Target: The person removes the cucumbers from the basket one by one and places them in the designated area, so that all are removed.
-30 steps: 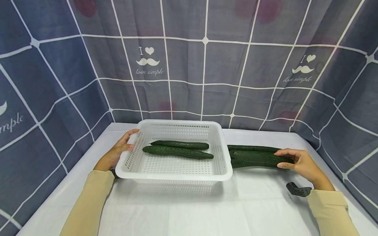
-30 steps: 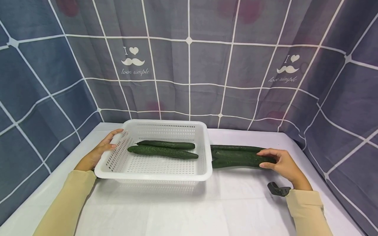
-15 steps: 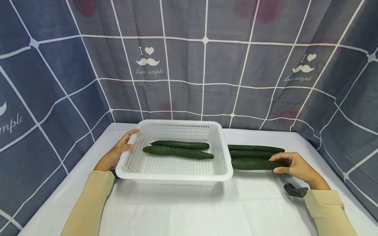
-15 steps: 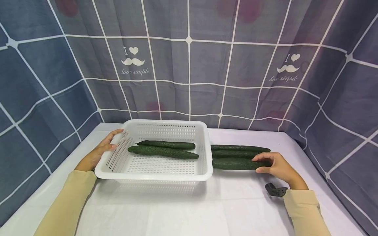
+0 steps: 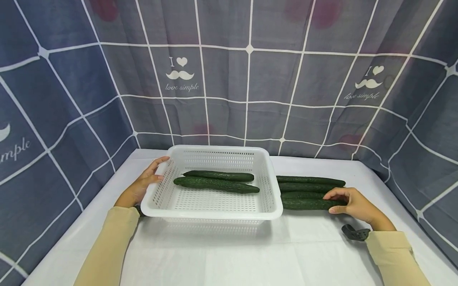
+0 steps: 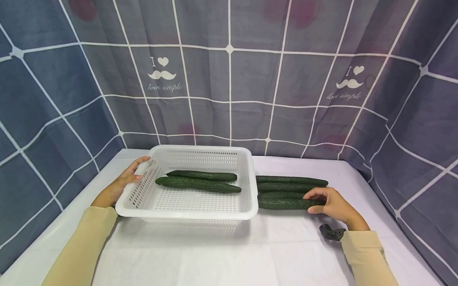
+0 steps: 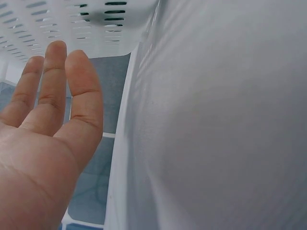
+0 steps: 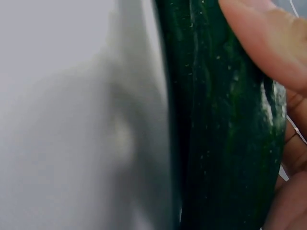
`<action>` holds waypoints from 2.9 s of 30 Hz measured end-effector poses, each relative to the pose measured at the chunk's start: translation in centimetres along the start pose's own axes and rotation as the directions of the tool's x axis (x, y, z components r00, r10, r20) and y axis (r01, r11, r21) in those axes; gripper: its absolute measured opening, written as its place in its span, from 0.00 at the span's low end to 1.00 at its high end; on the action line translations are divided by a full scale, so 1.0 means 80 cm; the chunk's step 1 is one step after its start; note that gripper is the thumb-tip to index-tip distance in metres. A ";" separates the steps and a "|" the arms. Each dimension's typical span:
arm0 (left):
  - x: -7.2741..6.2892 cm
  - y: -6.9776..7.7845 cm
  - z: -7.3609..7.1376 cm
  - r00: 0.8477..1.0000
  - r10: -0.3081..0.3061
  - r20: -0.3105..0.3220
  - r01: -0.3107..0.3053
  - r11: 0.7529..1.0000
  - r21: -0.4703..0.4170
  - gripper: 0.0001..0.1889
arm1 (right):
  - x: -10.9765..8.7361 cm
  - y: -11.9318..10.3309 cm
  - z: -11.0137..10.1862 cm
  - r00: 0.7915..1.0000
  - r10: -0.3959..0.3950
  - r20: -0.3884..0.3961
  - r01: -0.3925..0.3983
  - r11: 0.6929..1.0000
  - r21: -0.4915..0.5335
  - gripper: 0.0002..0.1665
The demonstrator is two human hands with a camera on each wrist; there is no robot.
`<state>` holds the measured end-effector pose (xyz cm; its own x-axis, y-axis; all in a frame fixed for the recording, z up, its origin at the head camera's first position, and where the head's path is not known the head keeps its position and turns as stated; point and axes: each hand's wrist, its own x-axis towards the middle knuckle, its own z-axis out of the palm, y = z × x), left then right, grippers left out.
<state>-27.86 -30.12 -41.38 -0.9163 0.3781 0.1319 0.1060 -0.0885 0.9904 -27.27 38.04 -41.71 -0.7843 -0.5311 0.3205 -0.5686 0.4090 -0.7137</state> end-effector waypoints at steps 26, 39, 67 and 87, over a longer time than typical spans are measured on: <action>0.001 -0.002 -0.003 1.000 0.002 0.002 -0.002 1.000 0.018 0.32 | 0.009 -0.010 0.018 0.977 0.203 -0.058 -0.211 0.941 -0.264 0.21; -0.001 0.001 -0.002 1.000 -0.011 0.000 0.011 1.000 -0.001 0.32 | 0.014 -0.008 0.021 0.992 0.067 -0.106 -0.095 0.953 -0.287 0.21; 0.001 -0.003 -0.004 0.999 0.028 0.026 -0.028 1.000 -0.004 0.33 | 0.011 -0.006 0.017 0.993 0.066 -0.099 -0.095 0.940 -0.328 0.21; 0.001 -0.001 -0.003 1.000 0.017 0.011 -0.017 1.000 0.007 0.33 | 0.018 -0.021 0.010 0.995 0.034 -0.097 -0.061 0.954 -0.294 0.13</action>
<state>-28.02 -30.28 -41.50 -0.9100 0.3870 0.1487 0.1240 -0.0881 0.9884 -27.23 36.02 -40.58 -0.8234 -0.4428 0.3548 -0.5674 0.6405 -0.5174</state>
